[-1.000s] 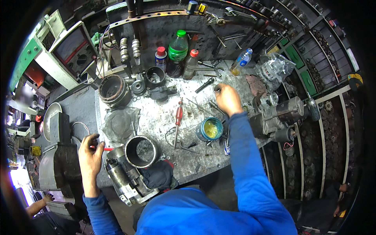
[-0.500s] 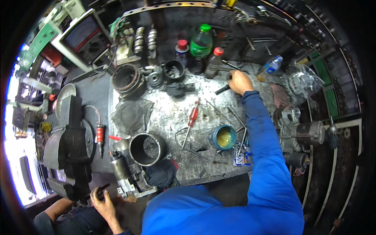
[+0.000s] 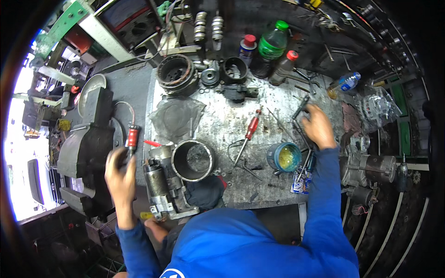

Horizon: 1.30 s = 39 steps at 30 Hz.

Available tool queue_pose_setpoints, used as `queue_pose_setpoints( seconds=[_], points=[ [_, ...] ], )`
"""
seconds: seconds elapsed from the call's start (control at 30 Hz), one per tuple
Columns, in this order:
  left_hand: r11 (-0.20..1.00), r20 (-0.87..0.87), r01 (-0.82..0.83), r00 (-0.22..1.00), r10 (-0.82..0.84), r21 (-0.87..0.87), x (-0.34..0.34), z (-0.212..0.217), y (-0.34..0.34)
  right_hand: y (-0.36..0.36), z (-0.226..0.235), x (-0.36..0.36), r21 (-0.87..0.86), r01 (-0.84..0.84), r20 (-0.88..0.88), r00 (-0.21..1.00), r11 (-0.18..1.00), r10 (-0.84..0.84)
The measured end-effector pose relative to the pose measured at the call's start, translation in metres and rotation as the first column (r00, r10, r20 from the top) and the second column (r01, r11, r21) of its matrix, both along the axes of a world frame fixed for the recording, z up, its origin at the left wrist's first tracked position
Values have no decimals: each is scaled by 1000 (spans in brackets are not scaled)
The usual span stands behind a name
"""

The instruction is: The person assembles a cylindrical mechanical component on a workbench. They use a T-handle wrench to tighten bolts, a hammer to tap parts into place, and a cordless impact driver to secure fasteners. The person also wipes the component with a cloth and handles small parts like bolts and a rubber seal.

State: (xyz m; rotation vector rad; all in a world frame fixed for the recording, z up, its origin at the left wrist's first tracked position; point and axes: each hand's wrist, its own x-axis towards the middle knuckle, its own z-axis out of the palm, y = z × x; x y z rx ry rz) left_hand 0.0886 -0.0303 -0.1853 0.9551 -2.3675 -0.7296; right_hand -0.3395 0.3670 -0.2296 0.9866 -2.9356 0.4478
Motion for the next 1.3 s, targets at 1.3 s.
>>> queue_pose_setpoints(
  seconds=[1.3],
  points=[
    [530, -376, 450, 893, -249, 718, 36, 83, 37, -111, 76, 306, -687, -220, 492, 561, 693, 666]
  ],
)
